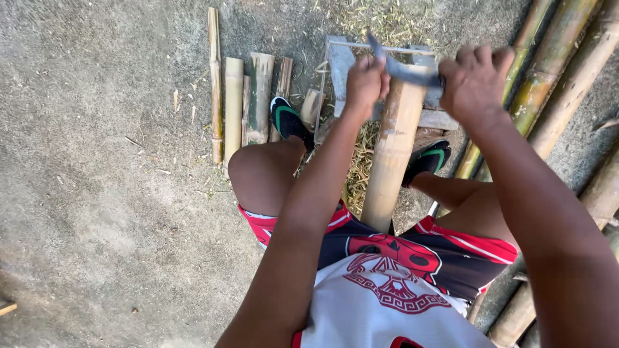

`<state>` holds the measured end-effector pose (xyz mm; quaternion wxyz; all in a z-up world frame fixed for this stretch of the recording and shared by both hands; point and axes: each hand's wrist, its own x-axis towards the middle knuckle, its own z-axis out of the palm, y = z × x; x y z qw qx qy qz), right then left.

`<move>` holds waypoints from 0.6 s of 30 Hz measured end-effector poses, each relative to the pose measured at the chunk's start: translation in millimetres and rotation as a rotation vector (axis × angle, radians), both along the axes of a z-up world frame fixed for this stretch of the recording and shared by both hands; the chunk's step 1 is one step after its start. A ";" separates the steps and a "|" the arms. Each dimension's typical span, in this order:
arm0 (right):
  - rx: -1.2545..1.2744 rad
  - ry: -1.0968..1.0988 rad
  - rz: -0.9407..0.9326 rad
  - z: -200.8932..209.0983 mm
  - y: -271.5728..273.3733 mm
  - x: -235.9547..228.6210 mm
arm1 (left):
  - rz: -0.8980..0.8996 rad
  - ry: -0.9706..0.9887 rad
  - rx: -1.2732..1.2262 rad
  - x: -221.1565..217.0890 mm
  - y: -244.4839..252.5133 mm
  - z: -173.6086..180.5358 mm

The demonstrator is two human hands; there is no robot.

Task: Shave the outer layer of a bamboo pole using a curved blade.

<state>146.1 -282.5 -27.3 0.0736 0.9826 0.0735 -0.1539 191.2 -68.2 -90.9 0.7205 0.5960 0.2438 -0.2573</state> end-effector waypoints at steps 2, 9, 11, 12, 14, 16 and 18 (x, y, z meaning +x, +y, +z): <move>-0.006 0.017 0.047 15.2 6.2 -6.8 | 0.028 0.042 -0.015 -16.6 4.0 -13.6; -0.053 -0.064 0.119 0.4 4.0 35.1 | 0.049 0.085 -0.022 32.8 -8.3 -47.5; -0.061 -0.071 0.087 -10.3 -0.3 40.1 | 0.047 0.060 0.003 39.1 -11.7 -44.4; -0.057 -0.066 0.064 -17.8 -0.6 45.1 | 0.054 0.048 0.038 42.7 -10.6 -43.9; -0.001 0.004 -0.042 -28.6 -12.8 39.1 | -0.020 -0.024 0.109 18.7 -2.0 5.2; 0.061 0.075 -0.151 -38.4 -26.0 30.9 | -0.100 -0.093 0.187 -23.1 14.9 29.4; 0.421 -0.083 -0.238 -45.0 -47.9 21.4 | -0.381 -0.209 0.511 -81.5 33.4 29.2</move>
